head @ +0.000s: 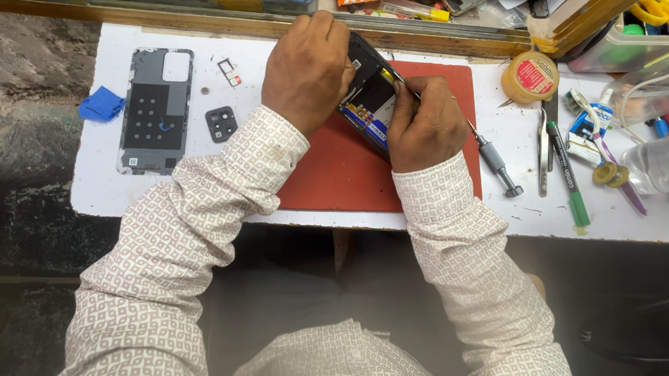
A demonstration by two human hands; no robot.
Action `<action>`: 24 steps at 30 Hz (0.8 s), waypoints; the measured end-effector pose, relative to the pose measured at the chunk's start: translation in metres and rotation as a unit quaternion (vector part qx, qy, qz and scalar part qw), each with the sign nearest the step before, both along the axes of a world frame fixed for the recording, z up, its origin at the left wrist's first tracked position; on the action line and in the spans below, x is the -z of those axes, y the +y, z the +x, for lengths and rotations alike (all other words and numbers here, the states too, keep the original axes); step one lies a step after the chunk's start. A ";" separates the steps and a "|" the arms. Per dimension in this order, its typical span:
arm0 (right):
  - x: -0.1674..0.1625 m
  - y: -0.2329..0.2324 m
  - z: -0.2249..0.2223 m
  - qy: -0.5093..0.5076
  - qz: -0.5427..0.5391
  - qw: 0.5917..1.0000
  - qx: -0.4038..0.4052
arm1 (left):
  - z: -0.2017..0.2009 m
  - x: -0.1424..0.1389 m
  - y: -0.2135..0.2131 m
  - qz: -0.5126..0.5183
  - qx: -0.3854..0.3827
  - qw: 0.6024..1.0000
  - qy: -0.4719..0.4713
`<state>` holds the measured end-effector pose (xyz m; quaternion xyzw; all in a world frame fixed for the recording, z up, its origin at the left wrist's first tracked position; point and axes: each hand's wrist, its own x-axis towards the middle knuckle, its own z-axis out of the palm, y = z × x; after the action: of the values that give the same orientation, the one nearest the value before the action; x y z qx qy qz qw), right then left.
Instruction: The person uses a screwdriver to remove screws from the back of a disassembled mobile phone. They then use a small metal tool to pry open the phone casing and disconnect internal ribbon cables.
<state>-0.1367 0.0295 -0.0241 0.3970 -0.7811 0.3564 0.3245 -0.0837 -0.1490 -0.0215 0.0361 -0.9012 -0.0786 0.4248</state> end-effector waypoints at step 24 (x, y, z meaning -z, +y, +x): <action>0.008 -0.001 -0.010 -0.047 -0.031 0.998 0.012 | 0.015 0.010 -0.008 0.105 0.016 0.994 0.020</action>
<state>-0.1466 0.0289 -0.0320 0.3598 -0.7889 0.3946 0.3040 -0.0684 -0.1572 -0.0318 0.0648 -0.8795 -0.1804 0.4356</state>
